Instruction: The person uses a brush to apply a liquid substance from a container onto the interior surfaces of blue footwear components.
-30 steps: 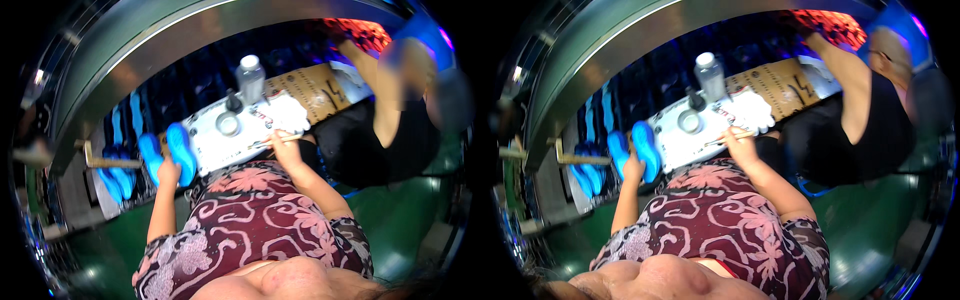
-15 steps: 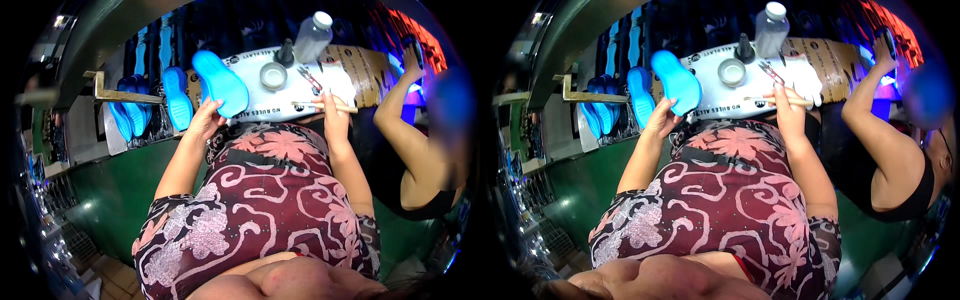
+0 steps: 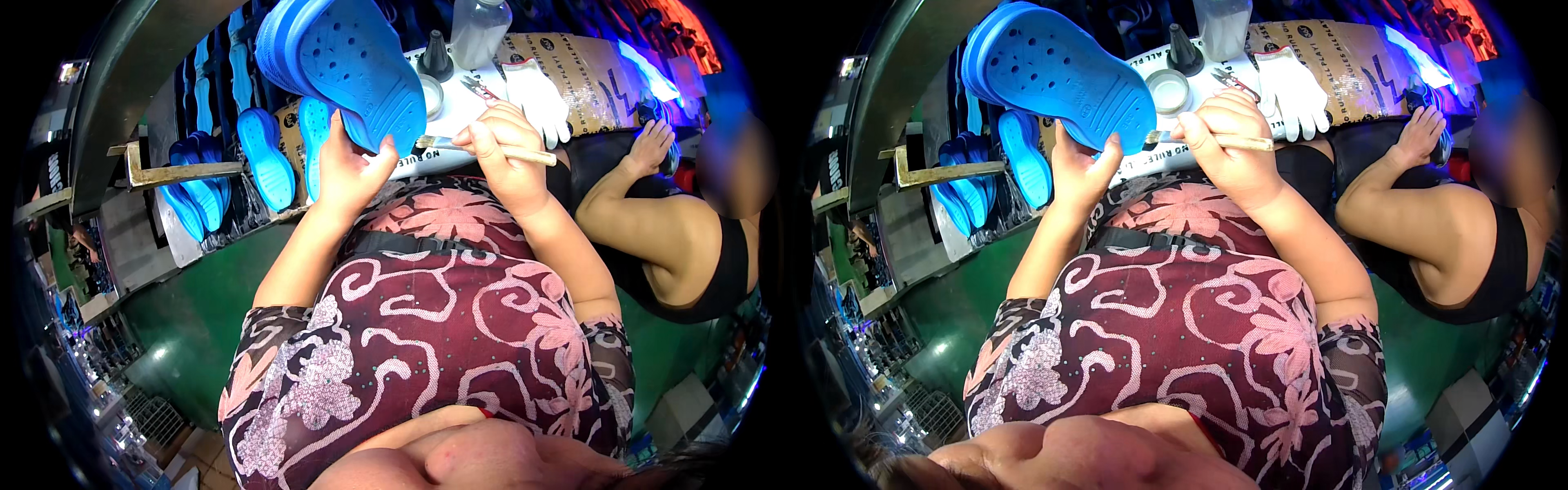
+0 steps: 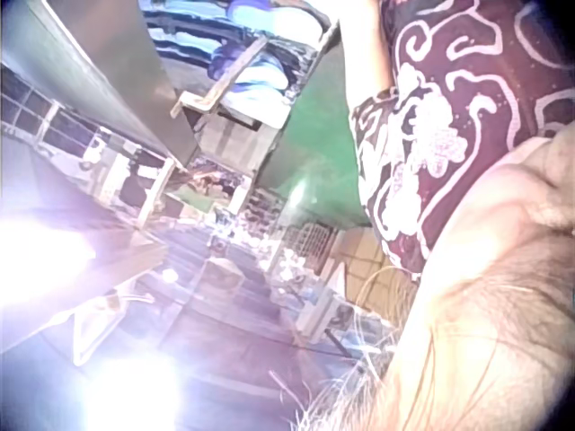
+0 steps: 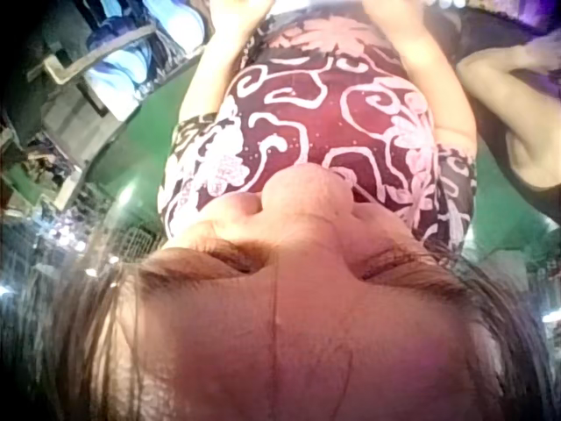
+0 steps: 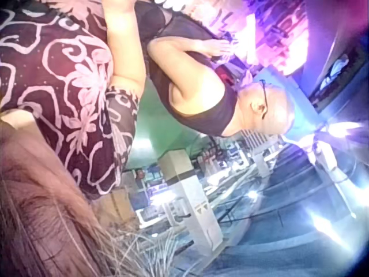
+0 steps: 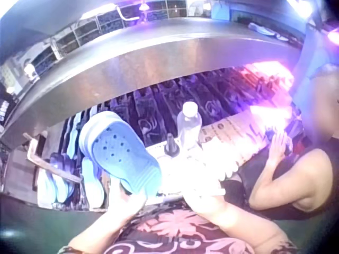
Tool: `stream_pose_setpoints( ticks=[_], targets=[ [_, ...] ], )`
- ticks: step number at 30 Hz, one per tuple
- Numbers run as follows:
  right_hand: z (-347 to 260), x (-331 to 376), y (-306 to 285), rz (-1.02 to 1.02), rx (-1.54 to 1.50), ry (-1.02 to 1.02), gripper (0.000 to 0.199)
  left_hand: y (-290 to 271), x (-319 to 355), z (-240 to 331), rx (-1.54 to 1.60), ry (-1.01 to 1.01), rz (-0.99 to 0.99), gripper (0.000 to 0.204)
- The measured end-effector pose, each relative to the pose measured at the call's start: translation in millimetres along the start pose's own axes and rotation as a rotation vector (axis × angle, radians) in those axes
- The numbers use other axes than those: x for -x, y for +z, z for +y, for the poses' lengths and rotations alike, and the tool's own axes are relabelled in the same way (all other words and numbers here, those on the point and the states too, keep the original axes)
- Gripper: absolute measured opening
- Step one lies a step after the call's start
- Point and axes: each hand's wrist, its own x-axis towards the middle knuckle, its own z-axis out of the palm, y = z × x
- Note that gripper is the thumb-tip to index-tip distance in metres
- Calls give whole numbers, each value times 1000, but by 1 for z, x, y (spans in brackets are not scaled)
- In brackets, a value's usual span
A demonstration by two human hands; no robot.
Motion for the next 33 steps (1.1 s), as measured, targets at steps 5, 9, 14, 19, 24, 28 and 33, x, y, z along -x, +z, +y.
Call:
stream_pose_setpoints(
  ticks=[5,9,14,19,24,28,33],
  targets=[
    [-4,2,-2,-92,92,-22,26,1,0,-5,-187,181,-14,47],
    [-2,4,-8,-82,138,-30,26,2,0,-6,-183,208,10,47],
    [-7,4,-11,-52,98,-54,26,1,2,-7,-251,266,-4,49],
    [-6,2,-4,-45,120,-82,24,2,3,2,-252,242,-23,50],
    [-7,2,-9,-26,141,-73,23,-2,3,-6,-259,305,1,50],
    [-10,1,-5,-49,130,-118,23,-1,4,-5,-243,309,14,50],
    [-11,3,-4,-80,135,-117,23,-5,2,-9,-256,340,-8,50]
  ],
)
